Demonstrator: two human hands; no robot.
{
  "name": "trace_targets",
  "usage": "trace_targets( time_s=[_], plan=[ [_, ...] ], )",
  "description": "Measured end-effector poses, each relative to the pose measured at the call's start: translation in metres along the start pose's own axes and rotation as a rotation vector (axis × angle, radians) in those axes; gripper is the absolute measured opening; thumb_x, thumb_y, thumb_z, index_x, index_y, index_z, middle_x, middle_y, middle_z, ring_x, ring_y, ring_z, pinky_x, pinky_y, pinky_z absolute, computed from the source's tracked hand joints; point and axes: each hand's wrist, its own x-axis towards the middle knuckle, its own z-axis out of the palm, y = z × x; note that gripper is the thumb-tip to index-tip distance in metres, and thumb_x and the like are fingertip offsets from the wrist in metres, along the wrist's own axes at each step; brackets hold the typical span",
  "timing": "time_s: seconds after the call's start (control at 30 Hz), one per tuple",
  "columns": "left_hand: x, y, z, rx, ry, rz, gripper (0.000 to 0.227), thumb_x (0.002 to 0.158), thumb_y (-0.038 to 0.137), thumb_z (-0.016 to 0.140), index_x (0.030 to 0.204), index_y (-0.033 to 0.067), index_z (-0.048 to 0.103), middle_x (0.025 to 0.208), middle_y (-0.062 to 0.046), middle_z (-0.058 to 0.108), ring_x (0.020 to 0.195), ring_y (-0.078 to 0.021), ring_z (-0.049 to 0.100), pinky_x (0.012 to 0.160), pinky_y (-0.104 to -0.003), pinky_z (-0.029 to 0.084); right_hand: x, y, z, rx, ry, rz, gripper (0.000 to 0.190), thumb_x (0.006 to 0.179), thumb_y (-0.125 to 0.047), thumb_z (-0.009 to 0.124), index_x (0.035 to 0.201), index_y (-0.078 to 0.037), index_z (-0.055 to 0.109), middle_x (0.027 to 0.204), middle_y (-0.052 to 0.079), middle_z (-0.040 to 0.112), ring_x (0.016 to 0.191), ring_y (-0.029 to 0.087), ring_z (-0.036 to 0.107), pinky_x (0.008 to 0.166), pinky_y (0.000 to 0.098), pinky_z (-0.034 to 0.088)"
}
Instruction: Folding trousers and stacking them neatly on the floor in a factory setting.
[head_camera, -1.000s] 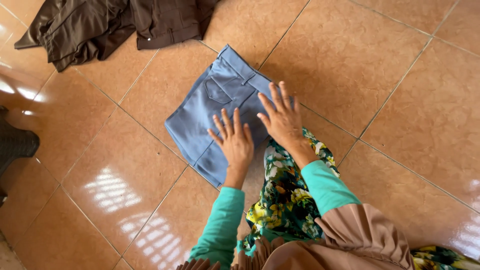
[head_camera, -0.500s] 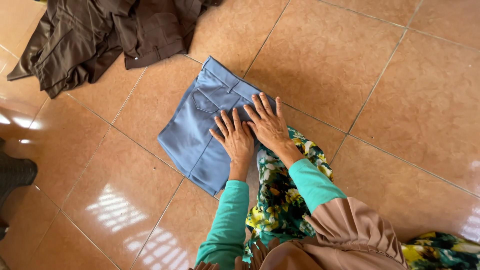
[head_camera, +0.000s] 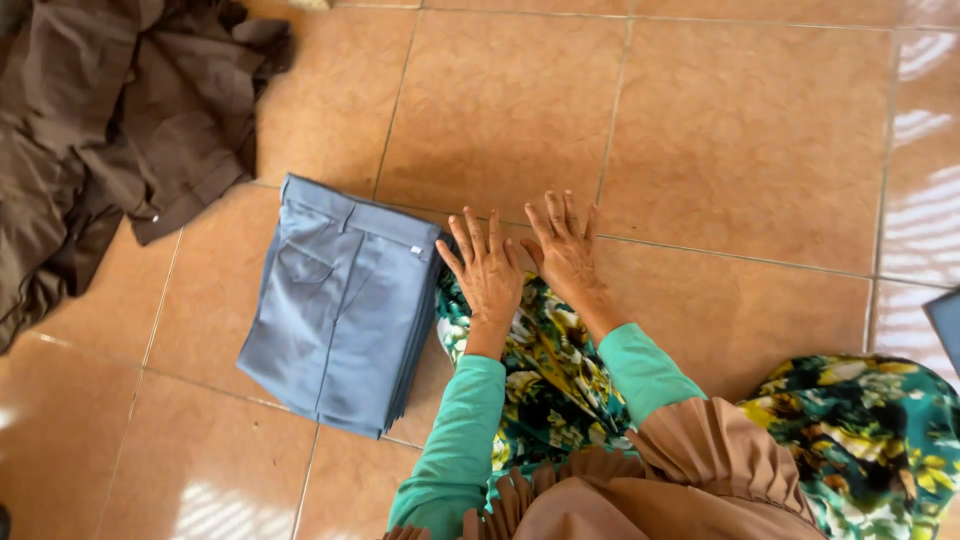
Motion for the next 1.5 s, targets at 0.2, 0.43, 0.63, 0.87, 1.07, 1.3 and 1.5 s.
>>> trace_targets(
  time_s=[0.2, 0.43, 0.63, 0.87, 1.07, 1.3, 1.5],
  plan=[
    [-0.004, 0.003, 0.015, 0.075, -0.005, 0.041, 0.051, 0.098, 0.026, 0.053, 0.148, 0.0193, 0.053, 0.157, -0.018, 0.044, 0.151, -0.0441, 0.028, 0.121, -0.07, 0.008, -0.01, 0.006, 0.01, 0.013, 0.02, 0.058, 0.06, 0.097, -0.046, 0.068, 0.151, -0.023, 0.053, 0.158, 0.015, 0.045, 0.148, 0.04, 0.037, 0.115, 0.0704, 0.022],
    [-0.006, 0.068, 0.047, -0.077, -0.038, 0.152, 0.05, 0.093, 0.025, 0.055, 0.142, 0.0146, 0.058, 0.152, -0.021, 0.049, 0.148, -0.0467, 0.033, 0.119, -0.073, 0.008, -0.038, 0.074, -0.015, -0.088, -0.053, 0.216, 0.059, 0.099, -0.051, 0.062, 0.152, -0.027, 0.052, 0.152, 0.016, 0.053, 0.148, 0.038, 0.039, 0.116, 0.0709, 0.019],
    [-0.027, 0.172, 0.064, -0.228, -0.111, 0.347, 0.053, 0.089, 0.027, 0.058, 0.14, 0.0129, 0.059, 0.151, -0.022, 0.049, 0.149, -0.0468, 0.032, 0.118, -0.075, 0.007, -0.097, 0.15, -0.087, -0.228, -0.15, 0.48, 0.059, 0.103, -0.053, 0.053, 0.154, -0.024, 0.05, 0.157, 0.017, 0.048, 0.151, 0.037, 0.035, 0.118, 0.0692, 0.018],
    [-0.052, 0.241, 0.061, -0.31, -0.252, 0.487, 0.051, 0.093, 0.028, 0.052, 0.142, 0.0127, 0.057, 0.153, -0.022, 0.046, 0.151, -0.0454, 0.028, 0.118, -0.074, 0.005, -0.144, 0.183, -0.128, -0.269, -0.321, 0.729, 0.058, 0.106, -0.056, 0.044, 0.157, -0.029, 0.04, 0.162, 0.014, 0.041, 0.154, 0.035, 0.028, 0.12, 0.0677, 0.016],
    [-0.049, 0.314, 0.041, -0.262, -0.335, 0.669, 0.053, 0.096, 0.028, 0.048, 0.145, 0.0111, 0.053, 0.156, -0.024, 0.042, 0.152, -0.0478, 0.022, 0.118, -0.075, 0.002, -0.167, 0.216, -0.191, -0.204, -0.17, 0.95, 0.058, 0.108, -0.054, 0.043, 0.158, -0.026, 0.039, 0.163, 0.016, 0.037, 0.155, 0.035, 0.026, 0.119, 0.0688, 0.017],
    [-0.139, 0.462, -0.016, -0.512, -0.271, 1.065, 0.05, 0.089, 0.023, 0.056, 0.137, 0.0101, 0.061, 0.146, -0.025, 0.054, 0.147, -0.0481, 0.036, 0.119, -0.075, 0.008, -0.297, 0.251, -0.286, -0.43, 0.005, 1.258, 0.058, 0.109, -0.053, 0.043, 0.159, -0.025, 0.039, 0.162, 0.017, 0.04, 0.154, 0.035, 0.027, 0.118, 0.0689, 0.018],
    [-0.266, 0.513, -0.02, -0.589, -0.323, 1.342, 0.042, 0.089, 0.024, 0.055, 0.129, 0.0143, 0.066, 0.144, -0.021, 0.058, 0.146, -0.0448, 0.04, 0.121, -0.072, 0.008, -0.411, 0.225, -0.328, -0.495, 0.088, 1.547, 0.056, 0.108, -0.055, 0.045, 0.156, -0.025, 0.044, 0.161, 0.014, 0.041, 0.154, 0.034, 0.028, 0.118, 0.0683, 0.019]
  ],
)
